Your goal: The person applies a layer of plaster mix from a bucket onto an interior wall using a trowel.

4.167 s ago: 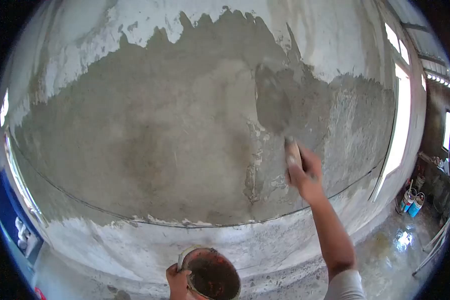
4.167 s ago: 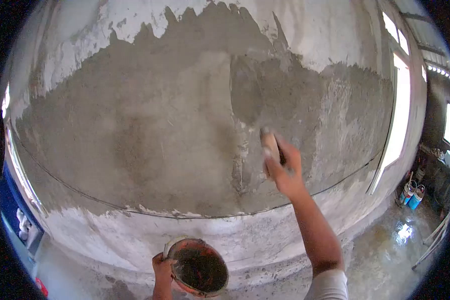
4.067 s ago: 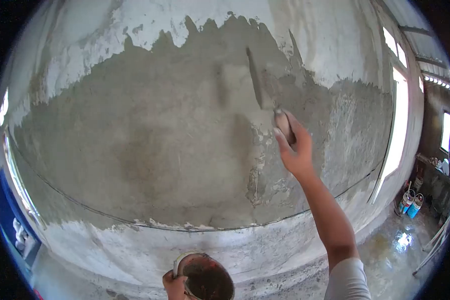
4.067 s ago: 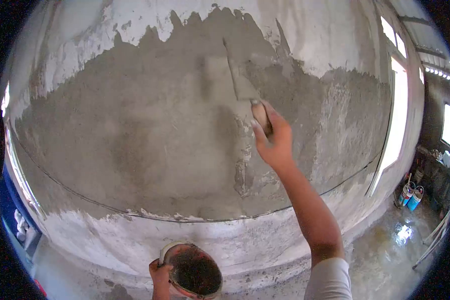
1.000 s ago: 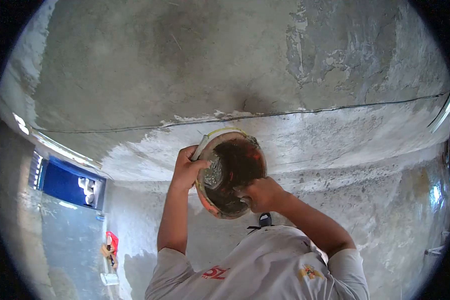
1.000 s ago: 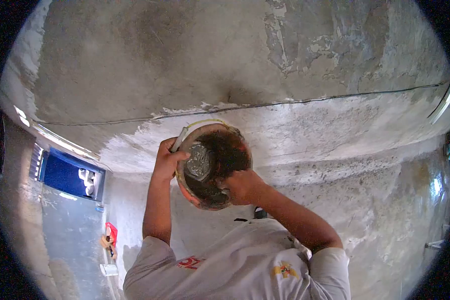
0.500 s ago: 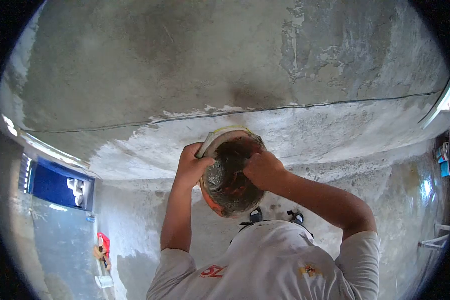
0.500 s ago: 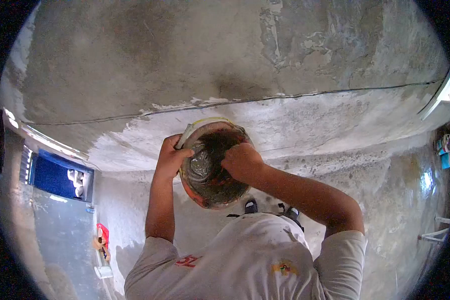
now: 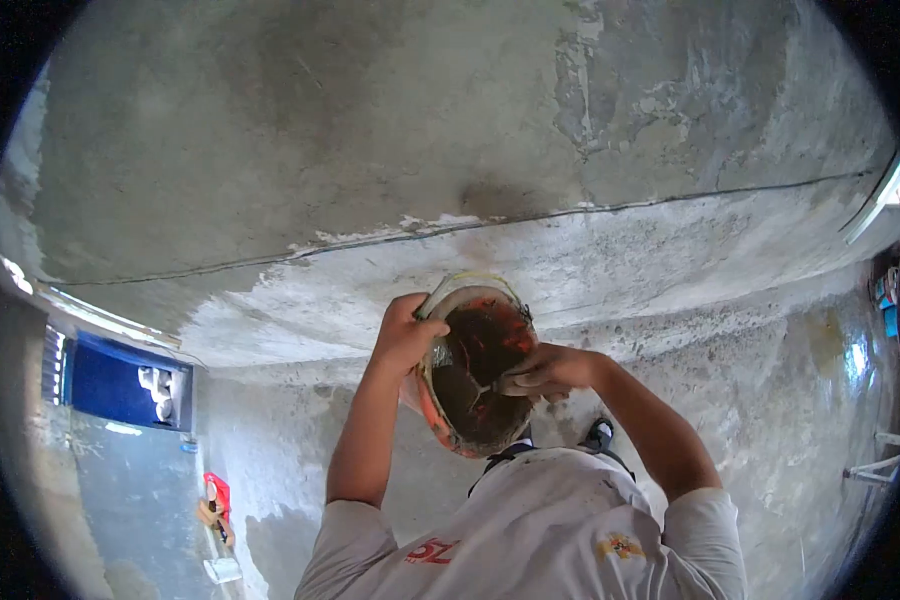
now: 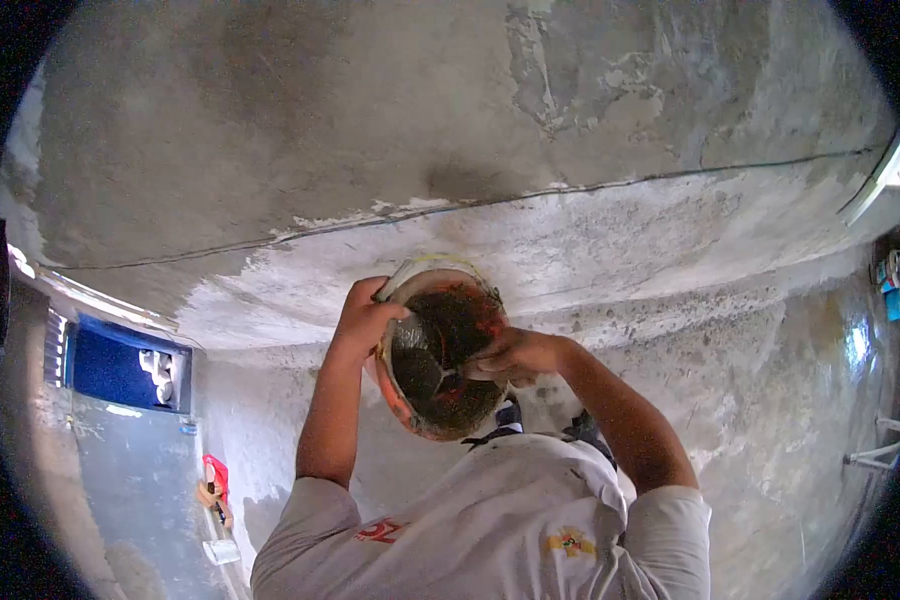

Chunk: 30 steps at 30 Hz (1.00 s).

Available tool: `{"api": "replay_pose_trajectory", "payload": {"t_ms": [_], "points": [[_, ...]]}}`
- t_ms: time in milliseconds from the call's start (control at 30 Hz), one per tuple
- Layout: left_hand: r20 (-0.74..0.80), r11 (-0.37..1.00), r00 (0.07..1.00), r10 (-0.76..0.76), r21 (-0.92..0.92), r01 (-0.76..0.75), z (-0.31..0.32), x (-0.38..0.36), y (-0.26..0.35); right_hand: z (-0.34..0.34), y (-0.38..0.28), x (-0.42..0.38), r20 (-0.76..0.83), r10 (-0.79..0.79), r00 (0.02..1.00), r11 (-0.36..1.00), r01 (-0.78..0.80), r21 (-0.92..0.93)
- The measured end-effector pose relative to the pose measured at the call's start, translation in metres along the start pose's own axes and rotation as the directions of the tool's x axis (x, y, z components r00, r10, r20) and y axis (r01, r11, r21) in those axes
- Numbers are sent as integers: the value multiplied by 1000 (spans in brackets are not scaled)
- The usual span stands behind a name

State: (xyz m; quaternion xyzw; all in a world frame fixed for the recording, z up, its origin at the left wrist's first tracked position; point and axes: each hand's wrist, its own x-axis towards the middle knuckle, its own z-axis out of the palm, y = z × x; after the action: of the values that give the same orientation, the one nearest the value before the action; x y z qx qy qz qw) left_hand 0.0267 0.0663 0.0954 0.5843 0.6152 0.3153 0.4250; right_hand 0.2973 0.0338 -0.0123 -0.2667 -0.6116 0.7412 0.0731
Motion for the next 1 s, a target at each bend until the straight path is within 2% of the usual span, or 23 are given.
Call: {"api": "replay_pose_trajectory", "payload": {"t_ms": [33, 67, 100, 133, 167, 200, 267, 333, 367, 433, 467, 533, 567, 633, 700, 767, 800, 833, 867, 900, 933, 967, 1000], "points": [[-33, 992, 995, -94, -86, 91, -6, -7, 4, 2, 11, -8, -81, -38, 996, 975, 55, 213], [-44, 992, 995, -88, -96, 83, -14, -12, 0, 2, 16, -18, -170, -58, 984, 905, 124, 407], [-71, 966, 993, -97, -247, 77, -22, -16, -5, -4, 16, -31, -167, -59, 984, 915, 120, 386], [-91, 918, 990, -106, -393, 62, -29, -22, -9, -7, 9, -51, -195, -49, 980, 875, 136, 464], [-159, 903, 979, -129, -427, 49, -32, -28, -8, -13, 3, -67, -231, -42, 972, 832, 162, 530], [-223, 885, 964, -145, -466, 25, -34, -33, -8, -21, 1, -80, -249, -51, 967, 853, 172, 493], [-254, 794, 964, -76, -601, -96, -35, -32, -36, -33, -5, -105, -310, -105, 945, 803, 264, 534], [-387, 779, 907, -166, -616, -121, -23, -41, -26, -41, -20, -122, -398, -182, 899, 802, 370, 470], [-378, 784, 916, -135, -605, -135, -23, -36, -43, -59, -15, -130, -328, -248, 911, 807, 382, 450], [-478, 658, 871, -112, -692, -296, -8, -39, -37, -47, -79, -147, -436, -301, 848, 789, 479, 386], [-453, 671, 886, -100, -688, -276, -8, -33, -52, -47, -100, -151, -472, -356, 807, 752, 547, 368], [-450, 643, 883, -131, -717, -270, -5, -39, -46, -56, -133, -157, -608, -476, 635, 709, 686, 161], [-431, 655, 894, -124, -712, -253, -7, -37, -57, -50, -174, -168, -575, -546, 609, 735, 678, 20], [-412, 689, 899, -151, -696, -204, -11, -31, -73, -44, -228, -172, -626, -674, 392, 659, 703, -268], [-399, 725, 898, -188, -673, -147, -8, -30, -84, -39, -284, -167, -650, -741, 170, 583, 643, -497], [-608, 758, 688, -396, -640, -129, 1, -29, -93, -39, -339, -167, -510, -859, 43, 460, 501, -733], [-606, 756, 693, -389, -640, -135, 1, -26, -116, -40, -359, -164, -450, -892, -50, 392, 409, -824], [-598, 764, 751, -280, -612, -202, -4, -19, -146, -44, -377, -161, -373, -918, -134, 321, 302, -898], [-584, 763, 795, -165, -586, -272, -11, -11, -162, -50, -395, -159, -365, -920, -141, 313, 294, -903], [-434, 614, 897, -82, -731, -298, -21, -19, -164, -59, -412, -156, -106, -957, -269, 145, -131, -981], [-433, 610, 898, -77, -733, -301, -25, -31, -158, -66, -425, -153, 183, -944, -274, -5, -543, -839], [-477, 752, 875, -82, -606, -260, -28, -43, -148, -72, -434, -149, 192, -943, -272, -11, -549, -836], [-520, 866, 850, -78, -458, -201, -30, -48, -143, -77, -442, -146, 183, -949, -256, 34, -661, -750]]}}
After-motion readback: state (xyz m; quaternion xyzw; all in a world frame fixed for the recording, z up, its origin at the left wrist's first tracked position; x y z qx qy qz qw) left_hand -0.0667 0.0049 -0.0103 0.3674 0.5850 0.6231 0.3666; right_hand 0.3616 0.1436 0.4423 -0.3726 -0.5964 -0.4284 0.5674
